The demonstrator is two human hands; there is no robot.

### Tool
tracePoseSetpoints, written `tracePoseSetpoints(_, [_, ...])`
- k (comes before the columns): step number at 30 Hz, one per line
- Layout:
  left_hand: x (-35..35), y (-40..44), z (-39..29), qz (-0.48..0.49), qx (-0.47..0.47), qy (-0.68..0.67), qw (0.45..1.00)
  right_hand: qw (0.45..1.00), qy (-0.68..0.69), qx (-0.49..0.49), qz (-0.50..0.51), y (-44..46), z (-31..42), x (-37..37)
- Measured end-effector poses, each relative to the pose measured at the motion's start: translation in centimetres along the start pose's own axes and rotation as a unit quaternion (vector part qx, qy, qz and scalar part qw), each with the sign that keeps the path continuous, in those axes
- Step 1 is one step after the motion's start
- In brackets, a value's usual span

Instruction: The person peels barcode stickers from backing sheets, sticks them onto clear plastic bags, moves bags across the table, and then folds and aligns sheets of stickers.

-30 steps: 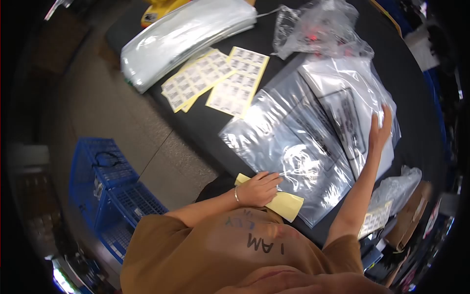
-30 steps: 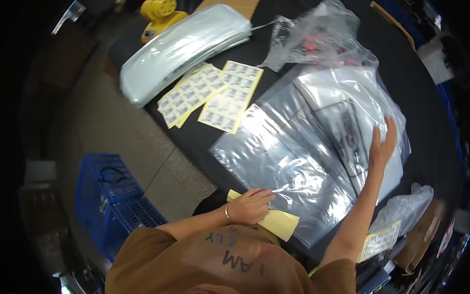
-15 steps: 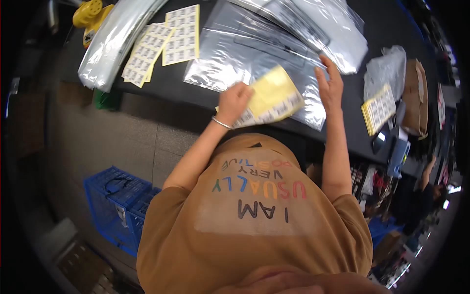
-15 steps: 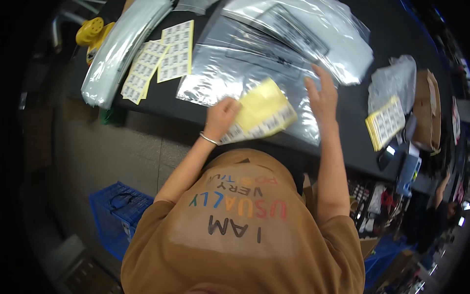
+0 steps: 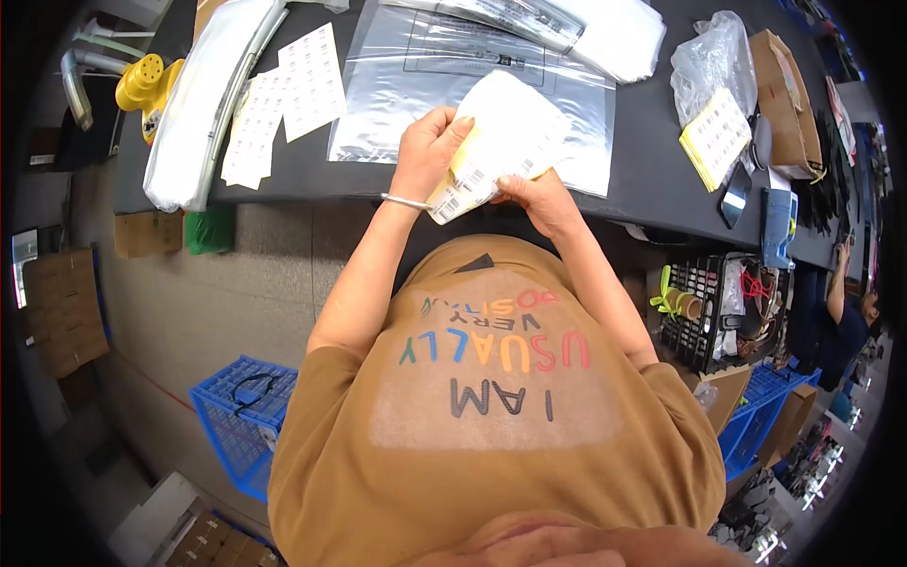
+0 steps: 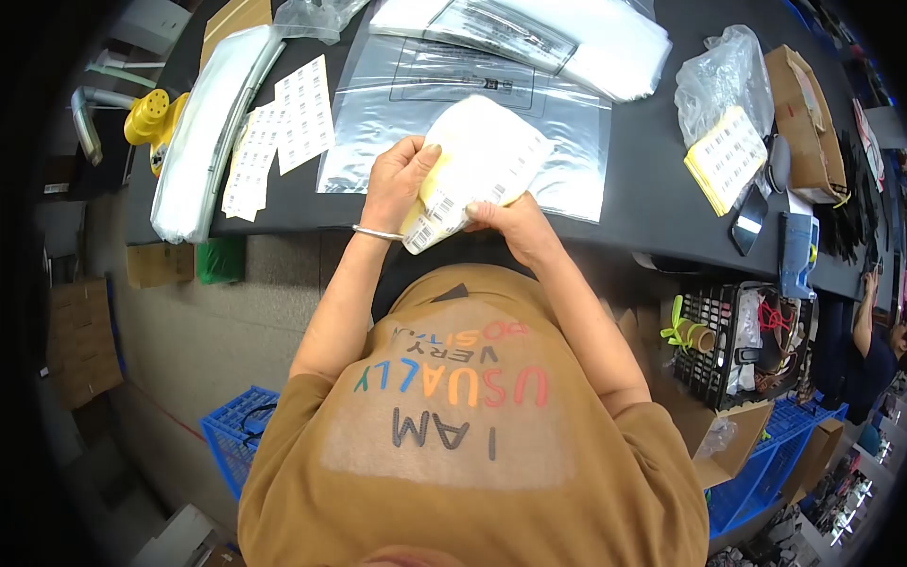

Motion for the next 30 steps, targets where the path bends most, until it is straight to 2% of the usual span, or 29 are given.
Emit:
tracePoseSetpoints(3, [-0.4, -0.4, 0.3, 0.014, -0.031, -0.035, 0.999, 0.99, 0.071, 0.043, -0.11, 0.2, 0.6, 2.2])
tracePoseSetpoints(5, [2.9, -1.3, -1.0, -0.125, -0.104, 0.143, 0.976, 0.986, 0.084, 0.067, -0.129, 0.1, 1.0, 2.9])
tracePoseSetpoints(7, [4.0, -2.2, -0.8, -0.128, -0.08, 0.138, 0.979, 0.98, 0.099, 0.088, -0.147, 0.0, 1.2, 3.6])
tracePoseSetpoints(9, [4.5, -3.0, -1.1, -0.151, -0.072, 0.224, 0.96, 0.977, 0.113, 0.108, -0.142, 0.0, 1.3, 3.8])
tracePoseSetpoints(10, [4.0, -3.7, -2.7, -0.168, -0.137, 0.291, 0.932, 0.977, 0.115, 0.108, -0.143, 0.0, 1.2, 3.8])
tracePoseSetpoints(11, [3.6, -3.9, -3.0, -0.166, -0.136, 0.292, 0.932, 0.979, 0.084, 0.11, -0.152, -0.1, 1.3, 3.9])
tracePoseSetpoints(13, [0.6, -5.7, -7.2, -0.179, -0.301, 0.444, 0.825, 0.979, 0.054, 0.109, -0.161, -0.1, 1.2, 3.8])
tracePoseSetpoints(15, [-0.4, -5.7, -7.9, -0.173, -0.313, 0.475, 0.804, 0.98, 0.048, 0.12, -0.152, -0.1, 1.5, 3.3])
tracePoseSetpoints(17, [-1.4, -3.5, -4.3, -0.033, -0.216, 0.369, 0.904, 0.98, 0.052, 0.126, -0.146, -0.3, 1.9, 2.7])
tracePoseSetpoints(18, [-1.4, -3.1, -3.2, 0.001, -0.16, 0.32, 0.934, 0.979, 0.056, 0.133, -0.143, -0.3, 2.1, 2.6])
tracePoseSetpoints(19, [-1.5, -3.1, -3.2, 0.001, -0.161, 0.32, 0.934, 0.979, 0.057, 0.133, -0.144, -0.4, 2.0, 2.8])
tracePoseSetpoints(21, [-1.6, -2.9, -1.5, 0.035, -0.077, 0.196, 0.977, 0.984, 0.038, 0.12, -0.126, -0.6, 1.7, 2.8])
tracePoseSetpoints(22, [-1.7, -2.7, -1.5, 0.037, -0.077, 0.196, 0.977, 0.984, 0.038, 0.12, -0.128, -0.8, 1.6, 2.8])
tracePoseSetpoints(24, [0.2, -2.7, -3.2, -0.071, -0.152, 0.24, 0.956, 0.979, 0.079, 0.142, -0.119, -0.9, 1.9, 2.4])
tracePoseSetpoints(25, [0.5, -2.4, -3.0, -0.071, -0.151, 0.24, 0.956, 0.979, 0.079, 0.142, -0.119, -0.9, 1.9, 2.4])
tracePoseSetpoints(27, [-0.4, -1.5, 0.1, 0.059, -0.026, 0.082, 0.994, 0.98, 0.094, 0.133, -0.111, -0.8, 1.8, 2.3])
tracePoseSetpoints(28, [-1.3, -1.7, 1.4, 0.122, 0.038, 0.002, 0.992, 0.981, 0.094, 0.132, -0.109, -0.8, 1.9, 2.2])
tracePoseSetpoints(29, [-1.1, -1.8, 1.3, 0.12, 0.039, 0.002, 0.992, 0.981, 0.094, 0.129, -0.109, -0.6, 1.9, 2.1])
tracePoseSetpoints(30, [-1.7, -2.2, 1.9, 0.147, 0.084, -0.075, 0.983, 0.982, 0.093, 0.126, -0.109, -0.6, 1.9, 2.1])
Point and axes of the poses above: each hand's wrist, its own y-axis towards the middle knuckle, its own x-axis out of the back of the hand, z = x × y, the point moved 10 cm from there along y, towards the middle knuckle, and after that the axes turned 10 degrees about y, right-handed, at the moved point
